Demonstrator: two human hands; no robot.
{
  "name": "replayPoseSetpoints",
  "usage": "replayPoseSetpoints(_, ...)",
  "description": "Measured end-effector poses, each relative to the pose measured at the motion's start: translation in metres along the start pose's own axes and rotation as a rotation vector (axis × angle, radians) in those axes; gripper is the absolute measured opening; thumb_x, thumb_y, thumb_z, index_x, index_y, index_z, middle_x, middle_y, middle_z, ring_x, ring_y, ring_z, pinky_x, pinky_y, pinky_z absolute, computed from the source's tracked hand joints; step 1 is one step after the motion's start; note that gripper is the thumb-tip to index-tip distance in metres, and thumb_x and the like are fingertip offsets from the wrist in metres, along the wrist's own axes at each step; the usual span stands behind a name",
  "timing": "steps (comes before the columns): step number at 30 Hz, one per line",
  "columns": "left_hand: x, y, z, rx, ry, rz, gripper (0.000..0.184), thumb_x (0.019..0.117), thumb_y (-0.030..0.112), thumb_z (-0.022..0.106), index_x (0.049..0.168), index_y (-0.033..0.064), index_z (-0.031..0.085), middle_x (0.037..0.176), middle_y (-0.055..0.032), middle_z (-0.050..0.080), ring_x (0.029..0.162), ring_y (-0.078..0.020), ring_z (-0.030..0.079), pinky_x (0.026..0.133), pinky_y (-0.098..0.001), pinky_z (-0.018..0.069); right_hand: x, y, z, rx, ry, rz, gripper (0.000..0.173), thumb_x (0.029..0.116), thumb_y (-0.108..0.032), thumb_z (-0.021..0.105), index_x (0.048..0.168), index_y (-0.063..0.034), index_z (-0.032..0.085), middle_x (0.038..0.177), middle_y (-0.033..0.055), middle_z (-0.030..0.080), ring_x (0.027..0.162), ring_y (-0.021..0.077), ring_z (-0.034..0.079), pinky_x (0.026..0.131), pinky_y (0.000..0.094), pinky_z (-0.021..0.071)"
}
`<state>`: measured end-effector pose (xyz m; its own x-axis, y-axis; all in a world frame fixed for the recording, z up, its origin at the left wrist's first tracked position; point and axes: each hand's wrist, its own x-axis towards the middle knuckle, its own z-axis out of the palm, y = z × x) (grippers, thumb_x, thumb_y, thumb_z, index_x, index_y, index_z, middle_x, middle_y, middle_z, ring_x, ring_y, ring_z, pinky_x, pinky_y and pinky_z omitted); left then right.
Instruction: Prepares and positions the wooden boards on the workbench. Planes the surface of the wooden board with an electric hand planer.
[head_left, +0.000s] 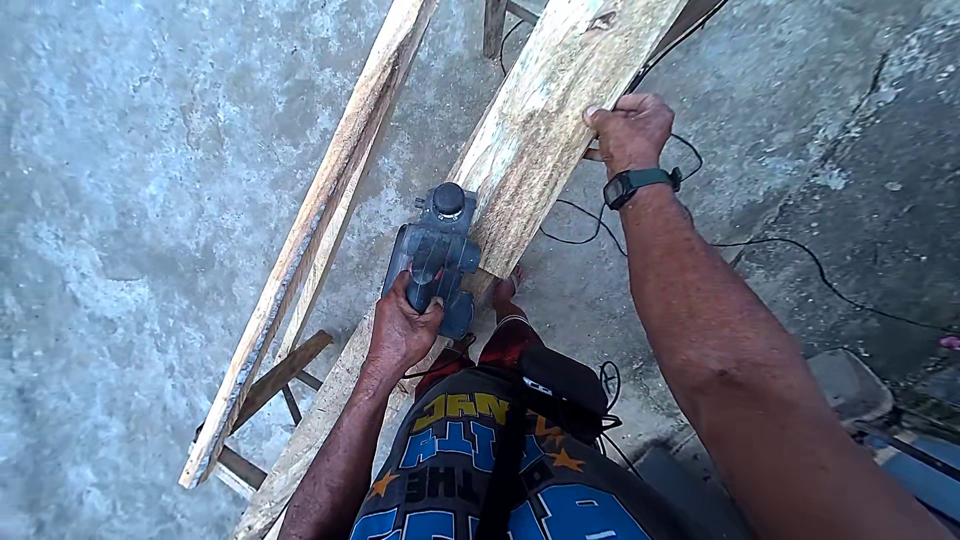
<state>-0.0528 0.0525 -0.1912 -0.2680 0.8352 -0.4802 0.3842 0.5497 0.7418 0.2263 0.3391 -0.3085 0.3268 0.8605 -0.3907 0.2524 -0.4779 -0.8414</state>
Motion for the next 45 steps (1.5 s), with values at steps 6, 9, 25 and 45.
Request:
replayPoseSetpoints(6,0.012,0.011,0.002,-0.029,-0.016,-0.002,0.030,0.0857,0.019,0.069,0.114,0.0090,0.066,0.076,0.0012,0.068,0.060,-0.0082,0.065,0.058,-0.0292,0.0578,-0.002,0.000,-0.001,0.003,-0.003,0.000,0.052,0.0815,-0.020,0.085,0.124,-0.0054,0.059,0.106,0.0124,0.069,0.088,0.0258,0.074,0.069,0.0483,0.0651)
replayPoseSetpoints(9,0.020,0.018,0.003,-0.038,-0.012,-0.009,0.030,0.0858,0.017,0.070,0.115,0.0093,0.066,0.075,0.0011,0.067,0.059,-0.0081,0.064,0.057,-0.0282,0.0572,-0.002,0.000,-0.002,0.001,0.002,0.000,0.052,0.0808,-0.020,0.085,0.123,-0.0058,0.060,0.106,0.0121,0.069,0.088,0.0249,0.074,0.069,0.0478,0.0654)
replayPoseSetpoints(25,0.066,0.061,0.020,0.017,-0.048,-0.053,0.032,0.0879,0.018,0.070,0.119,0.0110,0.064,0.075,-0.0021,0.066,0.057,-0.0121,0.064,0.055,-0.0331,0.0572,-0.005,0.002,-0.004,-0.033,0.017,-0.041,0.055,0.0814,-0.027,0.086,0.125,-0.0053,0.060,0.113,0.0138,0.064,0.091,0.0245,0.072,0.072,0.0467,0.0649)
replayPoseSetpoints(45,0.150,0.128,0.039,0.066,-0.072,0.031,0.034,0.0896,0.021,0.067,0.122,0.0127,0.063,0.077,-0.0065,0.067,0.053,-0.0172,0.063,0.048,-0.0377,0.0553,-0.005,-0.003,-0.004,0.016,0.003,0.012,0.058,0.0802,-0.024,0.089,0.126,-0.0042,0.060,0.122,0.0165,0.059,0.087,0.0244,0.071,0.073,0.0443,0.0660)
